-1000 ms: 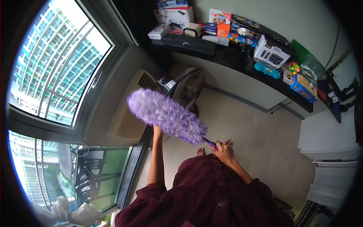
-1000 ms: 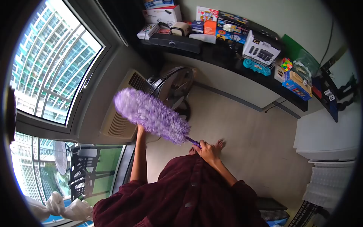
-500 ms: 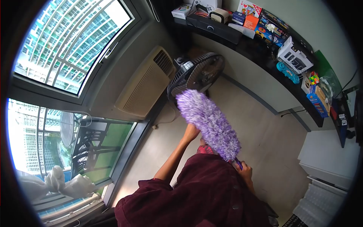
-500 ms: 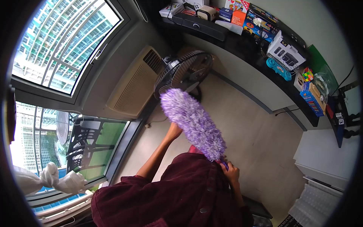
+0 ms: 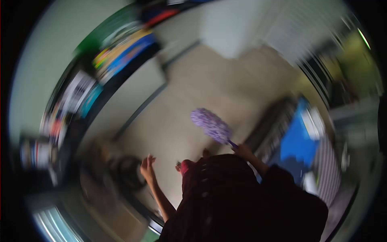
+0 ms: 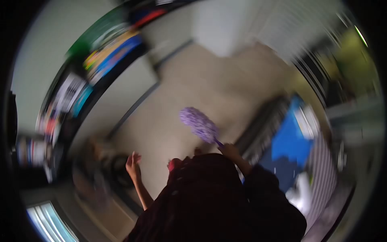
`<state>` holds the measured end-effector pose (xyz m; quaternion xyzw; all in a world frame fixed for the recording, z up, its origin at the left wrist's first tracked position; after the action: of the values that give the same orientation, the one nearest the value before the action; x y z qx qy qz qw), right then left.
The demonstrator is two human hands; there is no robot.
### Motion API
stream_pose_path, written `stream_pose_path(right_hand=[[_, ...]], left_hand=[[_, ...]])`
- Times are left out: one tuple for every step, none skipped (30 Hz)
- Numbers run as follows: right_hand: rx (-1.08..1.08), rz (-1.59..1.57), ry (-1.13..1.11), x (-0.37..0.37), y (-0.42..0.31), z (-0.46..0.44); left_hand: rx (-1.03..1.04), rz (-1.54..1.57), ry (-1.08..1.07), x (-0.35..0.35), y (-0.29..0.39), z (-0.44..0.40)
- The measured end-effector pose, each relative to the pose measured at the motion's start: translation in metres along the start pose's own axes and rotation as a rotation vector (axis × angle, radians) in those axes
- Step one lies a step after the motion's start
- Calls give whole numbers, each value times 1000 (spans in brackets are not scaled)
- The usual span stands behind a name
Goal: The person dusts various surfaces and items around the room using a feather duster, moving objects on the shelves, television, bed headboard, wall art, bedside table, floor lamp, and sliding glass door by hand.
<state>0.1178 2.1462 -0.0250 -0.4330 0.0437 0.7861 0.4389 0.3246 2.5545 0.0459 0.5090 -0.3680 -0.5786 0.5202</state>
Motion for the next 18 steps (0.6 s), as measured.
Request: stream_pose_path(right_hand=[[29,-11,13,-14,12,2],[-14,-108,214,-20,26,1],[82,-172,197,-14,25,0],[143,-252,179,-14,29,-9],[191,-327,160,-19,29,-14],[235,-405,130,-24,25,-16],[269,-485,110,-25,29,-17],[298,-427,219,-12,41,-29],[348,-512,258,-12,47,-35],[382,-556,188,-23,59,-43],[421,-597,102,-35,62,-46],[459,-630,133,-48,69,-52],[491,-633,114,-60,75,-60],[519,-640,93,-73,76,-66],[549,-676,106,-87,77,-71],[561,-651,123,-108,85,-76],[572,-628,151,-128,92,-87],[599,-591,178,-138,104,-100]], left_hand=[[91,-97,-104,30,7,-4],[173,-180,-218,57,12,-11],[200,-311,-291,67,9,-28],[245,-358,-400,84,18,-41],[132,-343,-450,105,32,-57],[144,-376,-511,118,47,-75],[165,-403,-567,134,55,-89],[187,-406,-603,155,65,-104],[214,-402,-642,180,73,-122],[263,-453,-663,212,80,-140],[296,-509,-684,237,90,-165],[344,-521,-712,267,106,-184],[388,-539,-734,299,121,-203],[461,-593,-775,334,135,-225],[481,-604,-819,370,148,-244],[508,-607,-865,412,162,-256],[545,-604,-912,460,178,-270],[585,-516,-1044,511,189,-283]])
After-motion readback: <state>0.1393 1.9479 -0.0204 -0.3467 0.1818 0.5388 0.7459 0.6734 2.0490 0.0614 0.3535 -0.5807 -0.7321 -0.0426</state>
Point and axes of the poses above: each hand's wrist, its own z-axis away from the middle knuckle, its own x-axis out of the palm, y = z × x, the point moved 1 cm from there along -z, towards the middle knuckle, and after that the axes turned 1 degree about z, right-handed, at the moved point
